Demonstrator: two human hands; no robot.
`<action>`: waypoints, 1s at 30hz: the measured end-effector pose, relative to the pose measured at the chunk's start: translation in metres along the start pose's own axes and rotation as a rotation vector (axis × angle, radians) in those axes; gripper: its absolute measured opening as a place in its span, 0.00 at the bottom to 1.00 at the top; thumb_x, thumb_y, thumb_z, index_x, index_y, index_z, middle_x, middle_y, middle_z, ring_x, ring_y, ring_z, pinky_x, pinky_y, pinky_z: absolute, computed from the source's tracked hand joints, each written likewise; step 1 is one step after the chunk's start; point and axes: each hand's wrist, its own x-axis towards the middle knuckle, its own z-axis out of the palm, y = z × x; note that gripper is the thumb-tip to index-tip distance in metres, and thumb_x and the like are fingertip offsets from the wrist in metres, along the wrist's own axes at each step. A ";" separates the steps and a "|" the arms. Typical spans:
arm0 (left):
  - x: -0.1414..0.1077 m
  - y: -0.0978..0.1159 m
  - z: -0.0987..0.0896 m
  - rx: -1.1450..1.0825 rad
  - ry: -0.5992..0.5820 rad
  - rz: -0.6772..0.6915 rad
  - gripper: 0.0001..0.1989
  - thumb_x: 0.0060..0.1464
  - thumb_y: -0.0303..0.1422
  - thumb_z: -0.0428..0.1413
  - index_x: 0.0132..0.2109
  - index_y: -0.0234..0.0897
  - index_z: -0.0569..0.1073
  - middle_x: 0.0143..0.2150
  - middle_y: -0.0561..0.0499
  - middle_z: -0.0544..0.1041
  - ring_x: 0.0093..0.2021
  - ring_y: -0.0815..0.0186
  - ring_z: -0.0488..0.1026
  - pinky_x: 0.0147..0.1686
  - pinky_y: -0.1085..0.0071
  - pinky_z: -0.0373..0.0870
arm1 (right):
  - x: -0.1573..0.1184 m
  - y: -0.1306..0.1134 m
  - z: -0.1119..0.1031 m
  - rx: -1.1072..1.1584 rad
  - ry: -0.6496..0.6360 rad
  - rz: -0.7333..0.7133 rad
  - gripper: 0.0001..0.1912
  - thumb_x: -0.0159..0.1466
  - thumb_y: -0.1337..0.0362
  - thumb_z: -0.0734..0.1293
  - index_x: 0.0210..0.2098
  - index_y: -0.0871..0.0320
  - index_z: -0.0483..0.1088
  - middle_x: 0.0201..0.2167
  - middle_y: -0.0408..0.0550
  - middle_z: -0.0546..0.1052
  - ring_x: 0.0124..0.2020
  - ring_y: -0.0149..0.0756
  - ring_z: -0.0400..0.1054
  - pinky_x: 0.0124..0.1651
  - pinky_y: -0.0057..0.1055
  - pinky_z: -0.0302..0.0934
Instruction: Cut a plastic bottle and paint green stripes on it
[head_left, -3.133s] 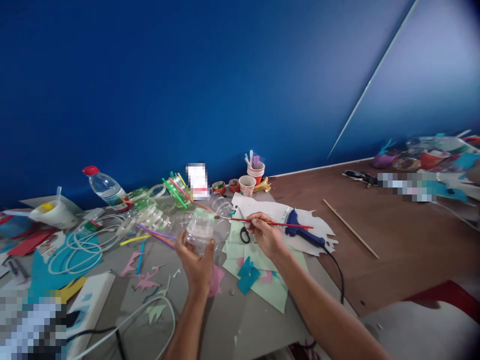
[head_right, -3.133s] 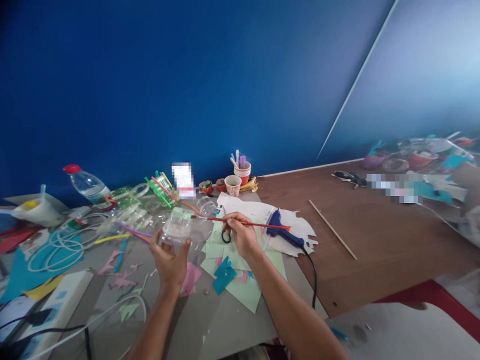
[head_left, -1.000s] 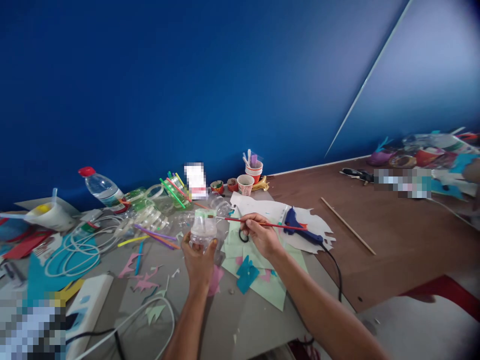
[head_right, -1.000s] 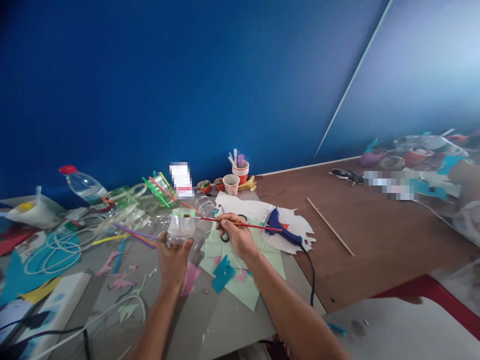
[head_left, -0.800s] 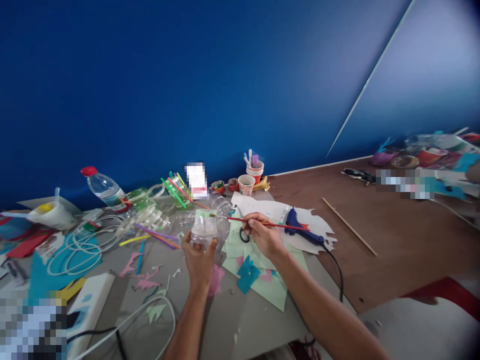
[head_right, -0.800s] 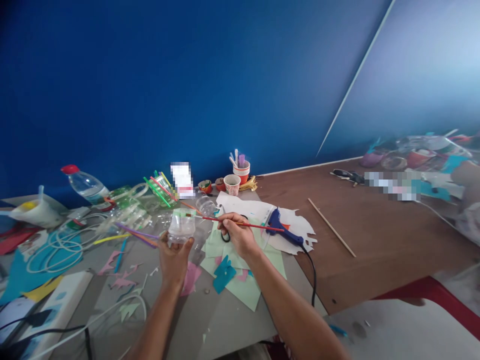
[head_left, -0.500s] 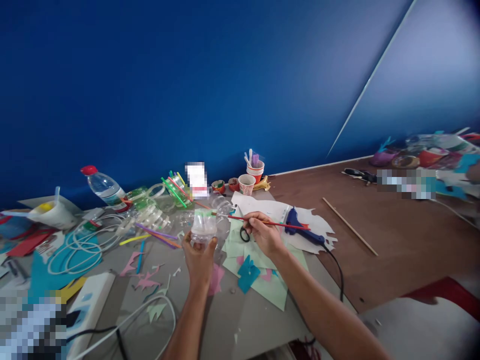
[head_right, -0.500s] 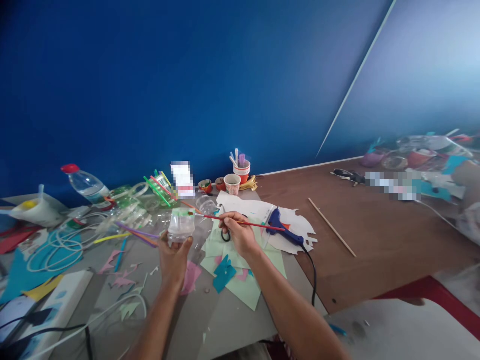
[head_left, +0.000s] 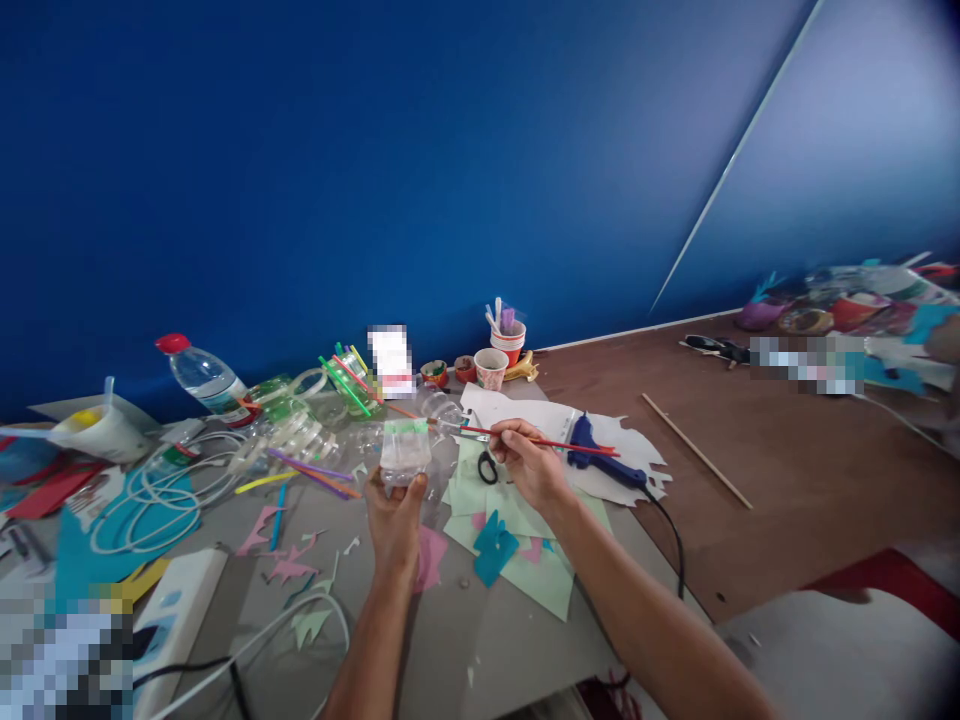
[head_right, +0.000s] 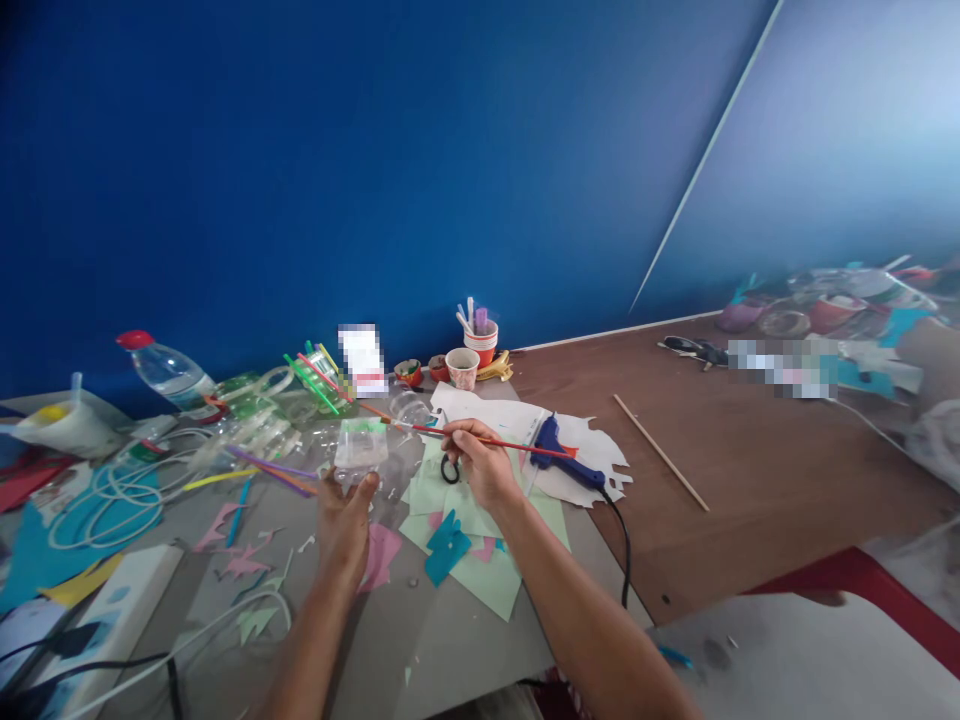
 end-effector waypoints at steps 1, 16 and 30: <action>0.000 -0.001 0.000 0.002 -0.005 -0.001 0.20 0.45 0.35 0.64 0.46 0.43 0.70 0.46 0.48 0.75 0.46 0.61 0.75 0.45 0.65 0.69 | 0.000 0.000 0.000 -0.001 -0.013 0.014 0.06 0.52 0.62 0.71 0.28 0.58 0.76 0.21 0.44 0.74 0.21 0.27 0.62 0.23 0.25 0.55; 0.004 -0.012 0.000 -0.237 -0.120 -0.059 0.15 0.46 0.39 0.63 0.41 0.42 0.71 0.45 0.49 0.77 0.46 0.63 0.75 0.48 0.63 0.69 | 0.001 0.000 -0.001 -0.005 0.021 0.016 0.05 0.51 0.63 0.71 0.28 0.58 0.76 0.20 0.43 0.74 0.22 0.28 0.62 0.25 0.26 0.55; 0.001 -0.006 0.002 -0.318 -0.165 -0.119 0.14 0.46 0.41 0.63 0.38 0.39 0.73 0.39 0.51 0.78 0.41 0.65 0.76 0.50 0.62 0.69 | 0.000 -0.003 0.001 -0.007 -0.013 0.016 0.05 0.51 0.62 0.70 0.27 0.57 0.76 0.20 0.44 0.73 0.21 0.29 0.60 0.24 0.28 0.53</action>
